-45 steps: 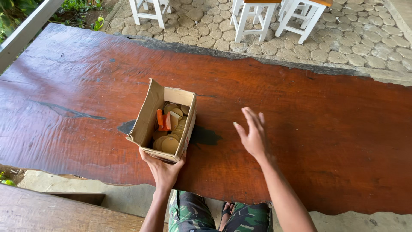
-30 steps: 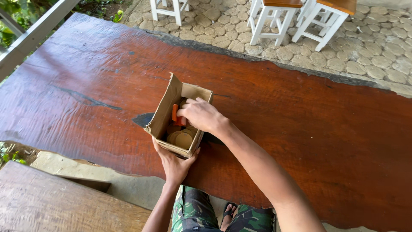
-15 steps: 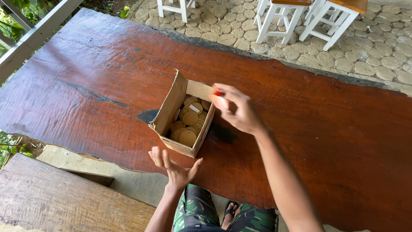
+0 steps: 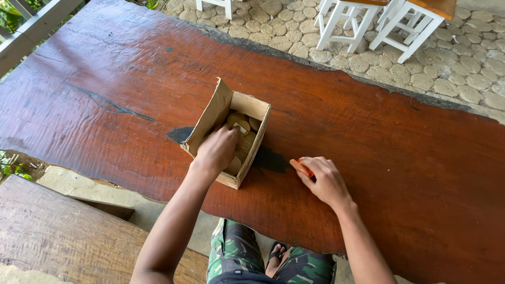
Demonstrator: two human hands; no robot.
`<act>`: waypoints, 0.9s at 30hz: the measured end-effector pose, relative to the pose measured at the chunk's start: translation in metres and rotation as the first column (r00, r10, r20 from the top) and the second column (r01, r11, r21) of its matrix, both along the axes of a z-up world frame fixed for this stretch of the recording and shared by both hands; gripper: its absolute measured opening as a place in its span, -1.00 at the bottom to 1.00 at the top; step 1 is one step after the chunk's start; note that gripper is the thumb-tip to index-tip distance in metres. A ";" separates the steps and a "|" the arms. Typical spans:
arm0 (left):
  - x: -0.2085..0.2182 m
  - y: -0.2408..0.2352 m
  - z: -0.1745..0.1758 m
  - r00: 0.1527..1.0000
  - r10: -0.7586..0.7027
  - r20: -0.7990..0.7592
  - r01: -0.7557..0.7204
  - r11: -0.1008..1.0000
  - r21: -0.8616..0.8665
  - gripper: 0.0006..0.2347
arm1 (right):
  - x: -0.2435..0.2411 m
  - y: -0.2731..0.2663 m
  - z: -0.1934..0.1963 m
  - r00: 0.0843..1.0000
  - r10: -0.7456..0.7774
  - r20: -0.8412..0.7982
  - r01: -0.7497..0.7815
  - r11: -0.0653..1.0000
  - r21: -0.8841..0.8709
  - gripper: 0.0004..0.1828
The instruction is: The person takes small round wooden pieces from a cardboard box and sands them one at a time with an orange sanding block on a wooden table. The person repeats this process for multiple pieces, placing the sanded pieces on the table.
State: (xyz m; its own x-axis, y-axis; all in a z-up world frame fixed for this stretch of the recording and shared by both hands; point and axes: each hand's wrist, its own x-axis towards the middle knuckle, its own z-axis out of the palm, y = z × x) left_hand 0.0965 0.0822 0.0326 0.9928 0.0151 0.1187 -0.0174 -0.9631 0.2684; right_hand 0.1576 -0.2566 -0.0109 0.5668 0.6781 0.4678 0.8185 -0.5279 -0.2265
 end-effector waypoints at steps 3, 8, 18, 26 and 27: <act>0.011 0.004 -0.017 1.000 -0.002 -0.006 0.002 0.998 -0.064 -0.82 | -0.004 0.000 -0.022 0.999 -0.050 -0.017 0.050 0.999 0.003 -0.65; 0.006 0.004 -0.020 0.997 -0.015 -0.074 0.001 0.984 -0.180 -0.87 | -0.009 0.002 -0.014 0.990 -0.076 -0.119 0.073 0.997 -0.026 -0.56; -0.010 -0.012 0.041 0.999 -0.045 -0.028 0.043 0.998 -0.055 -0.85 | -0.013 0.004 0.001 0.927 -0.154 -0.341 0.215 0.965 0.150 -0.26; -0.030 -0.032 0.091 0.977 -0.059 0.207 0.118 0.950 -0.289 -0.83 | -0.001 -0.004 -0.012 0.927 -0.191 -0.323 0.303 0.889 0.343 -0.47; -0.034 -0.038 0.097 0.959 -0.045 0.280 0.173 0.877 -0.449 -0.81 | -0.003 -0.004 -0.011 0.938 -0.188 -0.290 0.297 0.869 0.397 -0.68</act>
State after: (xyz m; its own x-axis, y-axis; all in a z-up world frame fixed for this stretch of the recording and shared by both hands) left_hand 0.0626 0.0437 0.1295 0.9278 0.0251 0.3723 -0.2436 -0.7151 0.6552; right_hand 0.1546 -0.2606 -0.0215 0.8158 0.2680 0.5125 0.5715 -0.5089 -0.6437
